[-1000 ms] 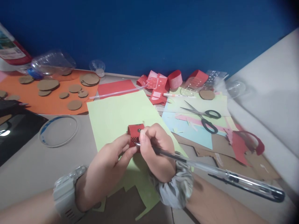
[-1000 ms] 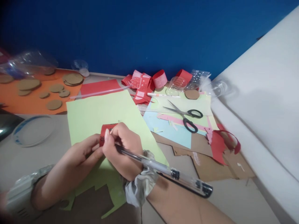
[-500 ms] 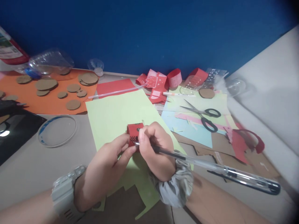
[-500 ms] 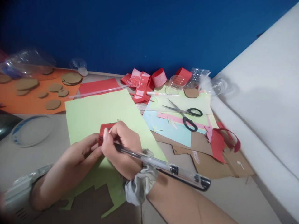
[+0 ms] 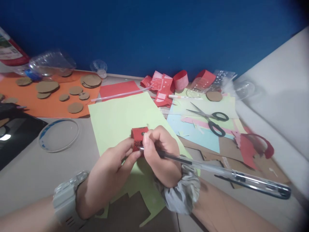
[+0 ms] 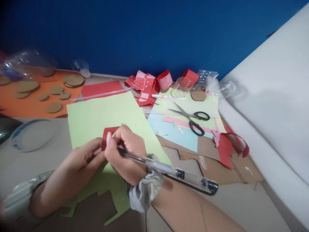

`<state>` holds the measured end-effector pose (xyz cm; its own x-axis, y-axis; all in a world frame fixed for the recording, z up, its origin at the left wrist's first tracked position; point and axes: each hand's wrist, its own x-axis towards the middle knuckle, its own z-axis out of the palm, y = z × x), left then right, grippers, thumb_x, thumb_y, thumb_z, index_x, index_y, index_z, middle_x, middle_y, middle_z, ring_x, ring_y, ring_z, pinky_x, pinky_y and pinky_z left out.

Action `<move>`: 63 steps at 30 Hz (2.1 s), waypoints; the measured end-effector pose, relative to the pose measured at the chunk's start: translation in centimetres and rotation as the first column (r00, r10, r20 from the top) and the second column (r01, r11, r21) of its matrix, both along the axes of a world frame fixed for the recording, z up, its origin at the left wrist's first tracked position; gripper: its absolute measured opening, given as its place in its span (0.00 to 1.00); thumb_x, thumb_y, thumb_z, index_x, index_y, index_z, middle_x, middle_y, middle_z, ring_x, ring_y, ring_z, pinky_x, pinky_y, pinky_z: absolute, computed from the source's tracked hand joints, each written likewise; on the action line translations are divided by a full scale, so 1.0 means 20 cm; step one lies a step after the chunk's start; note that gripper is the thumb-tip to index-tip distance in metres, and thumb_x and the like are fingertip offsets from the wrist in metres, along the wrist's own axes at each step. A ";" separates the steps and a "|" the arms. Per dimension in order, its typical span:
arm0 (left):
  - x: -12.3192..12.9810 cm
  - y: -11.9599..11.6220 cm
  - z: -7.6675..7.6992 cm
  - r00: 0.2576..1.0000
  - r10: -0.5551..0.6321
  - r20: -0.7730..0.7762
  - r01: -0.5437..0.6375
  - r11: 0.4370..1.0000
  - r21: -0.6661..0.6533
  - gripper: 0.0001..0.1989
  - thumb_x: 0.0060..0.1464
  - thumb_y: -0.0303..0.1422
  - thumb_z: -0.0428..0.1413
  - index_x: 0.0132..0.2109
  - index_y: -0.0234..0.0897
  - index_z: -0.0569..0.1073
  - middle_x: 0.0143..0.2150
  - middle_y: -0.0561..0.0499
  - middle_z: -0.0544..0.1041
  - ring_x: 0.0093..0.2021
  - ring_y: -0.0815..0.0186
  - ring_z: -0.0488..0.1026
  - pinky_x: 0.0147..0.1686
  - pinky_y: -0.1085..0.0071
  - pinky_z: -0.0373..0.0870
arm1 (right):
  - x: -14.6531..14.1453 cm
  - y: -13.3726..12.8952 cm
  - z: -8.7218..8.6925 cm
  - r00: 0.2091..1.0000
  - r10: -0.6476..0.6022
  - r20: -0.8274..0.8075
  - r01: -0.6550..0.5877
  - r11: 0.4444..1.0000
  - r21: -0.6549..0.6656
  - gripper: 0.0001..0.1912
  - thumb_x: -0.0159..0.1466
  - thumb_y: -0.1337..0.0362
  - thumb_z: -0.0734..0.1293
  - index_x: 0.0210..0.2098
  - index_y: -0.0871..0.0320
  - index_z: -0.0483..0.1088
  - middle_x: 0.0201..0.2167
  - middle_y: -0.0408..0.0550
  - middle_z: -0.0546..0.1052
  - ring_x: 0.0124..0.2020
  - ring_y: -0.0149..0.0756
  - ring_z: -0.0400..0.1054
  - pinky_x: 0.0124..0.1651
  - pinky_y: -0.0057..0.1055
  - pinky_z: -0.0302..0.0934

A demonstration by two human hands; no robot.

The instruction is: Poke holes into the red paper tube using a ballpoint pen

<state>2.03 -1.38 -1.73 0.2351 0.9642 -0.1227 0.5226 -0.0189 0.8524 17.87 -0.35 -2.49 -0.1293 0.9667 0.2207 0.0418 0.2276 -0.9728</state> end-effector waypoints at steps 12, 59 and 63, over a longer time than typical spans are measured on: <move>0.01 0.00 0.05 1.000 -0.007 -0.008 0.007 0.996 -0.093 0.11 0.63 0.36 0.50 0.31 0.42 0.64 0.25 0.60 0.66 0.26 0.68 0.64 0.28 0.74 0.60 | 0.00 0.00 0.01 0.999 -0.024 0.046 0.023 0.999 0.022 0.16 0.72 0.63 0.64 0.29 0.54 0.58 0.21 0.35 0.57 0.22 0.28 0.51 0.27 0.29 0.50; 0.01 -0.01 0.05 1.000 -0.013 0.021 0.016 0.989 -0.146 0.09 0.64 0.36 0.50 0.34 0.41 0.66 0.27 0.59 0.70 0.29 0.66 0.65 0.32 0.72 0.61 | -0.02 -0.01 0.02 0.990 -0.082 0.111 0.072 0.993 0.092 0.13 0.69 0.66 0.66 0.28 0.53 0.61 0.20 0.35 0.63 0.21 0.27 0.55 0.24 0.27 0.53; 0.00 -0.01 0.05 1.000 -0.010 0.023 0.013 0.989 -0.145 0.11 0.65 0.37 0.50 0.33 0.41 0.65 0.27 0.59 0.69 0.29 0.67 0.65 0.31 0.72 0.61 | -0.03 -0.01 0.03 0.991 -0.082 0.102 0.075 0.995 0.071 0.13 0.68 0.64 0.65 0.28 0.53 0.61 0.20 0.36 0.62 0.21 0.28 0.55 0.24 0.27 0.53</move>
